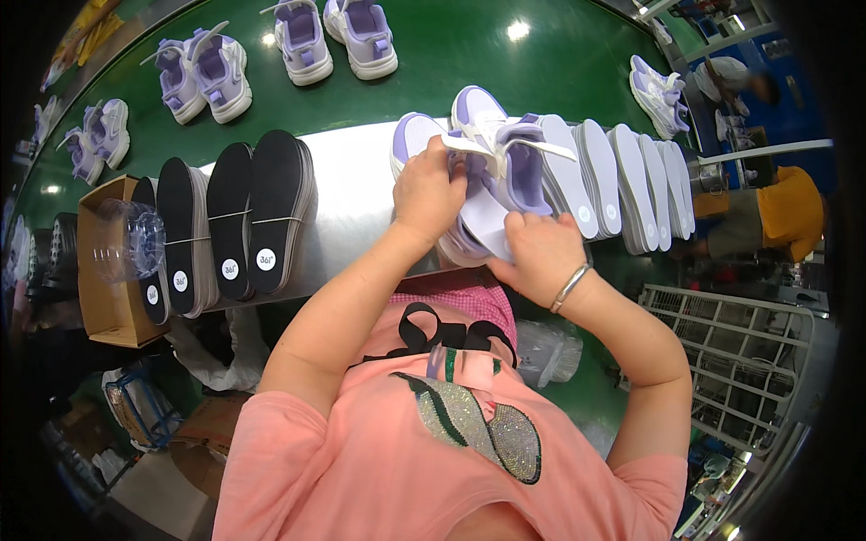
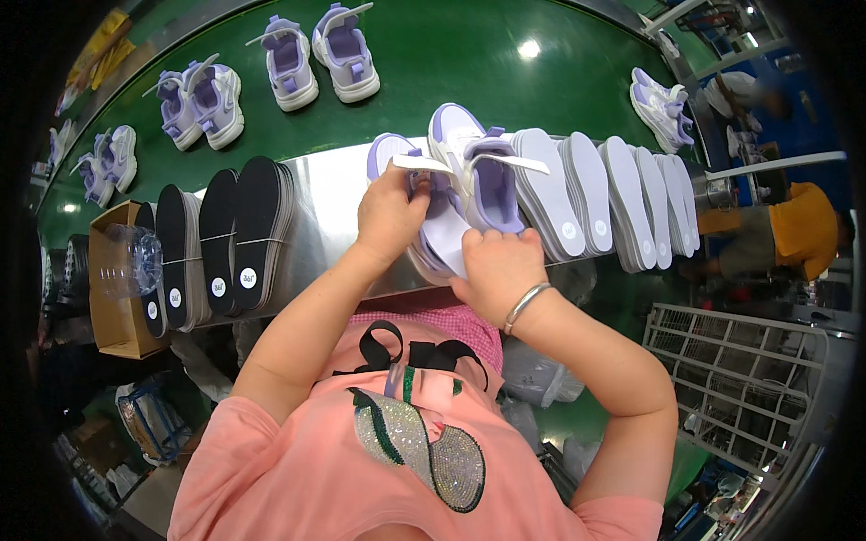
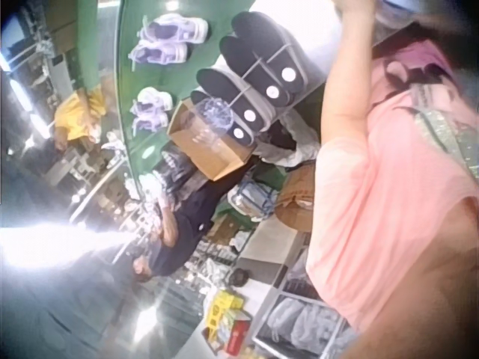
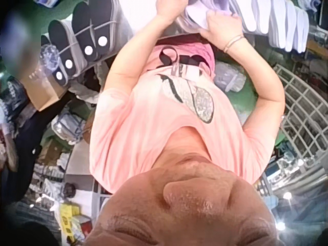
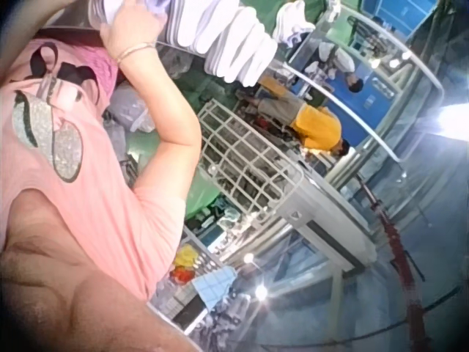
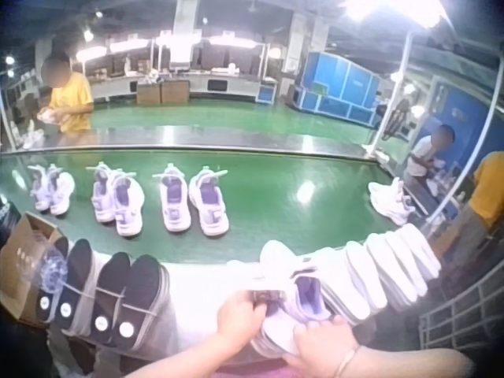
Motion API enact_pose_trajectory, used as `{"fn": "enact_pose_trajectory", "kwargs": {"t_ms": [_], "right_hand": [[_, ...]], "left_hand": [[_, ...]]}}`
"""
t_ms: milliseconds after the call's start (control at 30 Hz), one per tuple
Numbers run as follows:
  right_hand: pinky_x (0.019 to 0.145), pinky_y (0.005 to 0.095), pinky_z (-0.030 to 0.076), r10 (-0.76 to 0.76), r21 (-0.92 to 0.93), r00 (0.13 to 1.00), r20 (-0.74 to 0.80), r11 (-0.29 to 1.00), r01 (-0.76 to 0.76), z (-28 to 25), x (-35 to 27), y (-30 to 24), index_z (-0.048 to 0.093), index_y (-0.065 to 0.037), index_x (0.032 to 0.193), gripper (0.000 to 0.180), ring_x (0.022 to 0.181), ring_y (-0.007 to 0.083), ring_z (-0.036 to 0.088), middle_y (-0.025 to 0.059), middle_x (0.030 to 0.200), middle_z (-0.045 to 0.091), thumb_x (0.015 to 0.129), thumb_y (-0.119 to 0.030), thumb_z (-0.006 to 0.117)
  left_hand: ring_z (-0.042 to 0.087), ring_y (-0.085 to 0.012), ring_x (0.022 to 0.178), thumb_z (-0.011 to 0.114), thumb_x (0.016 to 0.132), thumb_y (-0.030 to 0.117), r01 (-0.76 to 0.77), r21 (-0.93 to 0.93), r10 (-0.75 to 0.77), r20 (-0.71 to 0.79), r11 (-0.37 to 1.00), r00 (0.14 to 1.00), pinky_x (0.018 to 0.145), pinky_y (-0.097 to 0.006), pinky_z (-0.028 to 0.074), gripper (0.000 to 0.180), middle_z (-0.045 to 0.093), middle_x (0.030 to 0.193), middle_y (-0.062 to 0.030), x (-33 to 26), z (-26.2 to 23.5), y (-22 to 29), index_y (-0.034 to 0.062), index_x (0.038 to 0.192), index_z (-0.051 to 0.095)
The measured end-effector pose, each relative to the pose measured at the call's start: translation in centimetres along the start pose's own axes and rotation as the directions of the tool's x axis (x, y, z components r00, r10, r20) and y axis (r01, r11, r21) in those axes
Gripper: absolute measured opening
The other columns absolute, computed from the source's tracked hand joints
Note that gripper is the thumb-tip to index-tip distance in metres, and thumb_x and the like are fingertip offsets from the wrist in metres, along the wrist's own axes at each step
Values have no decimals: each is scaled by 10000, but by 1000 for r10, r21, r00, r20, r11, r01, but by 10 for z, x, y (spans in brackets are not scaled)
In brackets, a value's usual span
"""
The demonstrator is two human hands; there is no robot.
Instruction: The person inserts white insoles into purple and white shoes by hand, then places the finished shoes onto a green conveyor belt.
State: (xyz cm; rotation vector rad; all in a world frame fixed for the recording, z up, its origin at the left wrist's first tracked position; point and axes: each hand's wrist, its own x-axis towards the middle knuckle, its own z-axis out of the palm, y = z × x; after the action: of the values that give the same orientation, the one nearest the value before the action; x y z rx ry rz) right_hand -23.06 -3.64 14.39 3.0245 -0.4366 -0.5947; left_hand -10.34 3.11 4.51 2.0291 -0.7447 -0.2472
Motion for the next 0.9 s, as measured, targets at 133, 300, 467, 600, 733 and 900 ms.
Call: {"fn": "enact_pose_trajectory", "kwargs": {"t_ms": [133,300,467,600,733,900], "right_hand": [[628,372,434,-135,-24,962,-236,991,133,3,8,-1,576,-64,717,122,725,255,573,104,743,581,685,-180,569],[634,350,469,-214,-14,952,-217,976,216,40,48,-11,597,-67,735,89,717,260,580,115,734,581,684,-126,554],[677,360,487,-61,119,985,162,992,42,33,68,-15,633,-52,779,130,781,264,616,166,836,624,702,-119,552],[722,372,470,-130,160,937,325,984,81,37,90,-9,652,-37,811,189,808,311,601,186,848,622,682,-107,532],[748,361,464,-258,159,797,546,966,204,21,102,-7,639,-33,909,263,868,286,595,189,897,616,662,-84,564],[768,358,458,-79,81,972,222,995,63,39,91,-10,615,-55,968,318,882,275,593,164,990,602,658,-124,598]], "left_hand": [[522,-390,841,523,657,50,-23,-96,30,75,995,997,749,-456,415,371,563,884,-214,-2,-2,1,-21,1009,430],[533,-384,885,495,640,-13,83,-261,-47,141,962,989,792,-422,421,415,569,925,-221,-3,-2,-1,-20,1049,429],[564,-336,921,469,645,-56,99,-448,-55,110,888,992,811,-354,437,411,577,965,-218,-8,-3,-6,-6,1052,456],[580,-310,894,480,650,-55,106,-537,-52,115,837,992,788,-337,452,403,588,943,-195,-3,9,-18,1,1050,469],[583,-301,886,487,650,-53,102,-553,-49,109,827,993,780,-334,455,405,592,927,-182,-2,11,-18,7,1051,469],[574,-310,905,475,649,-56,92,-482,-41,116,871,992,802,-342,444,394,590,928,-190,-5,4,-10,-1,1039,474]]}}
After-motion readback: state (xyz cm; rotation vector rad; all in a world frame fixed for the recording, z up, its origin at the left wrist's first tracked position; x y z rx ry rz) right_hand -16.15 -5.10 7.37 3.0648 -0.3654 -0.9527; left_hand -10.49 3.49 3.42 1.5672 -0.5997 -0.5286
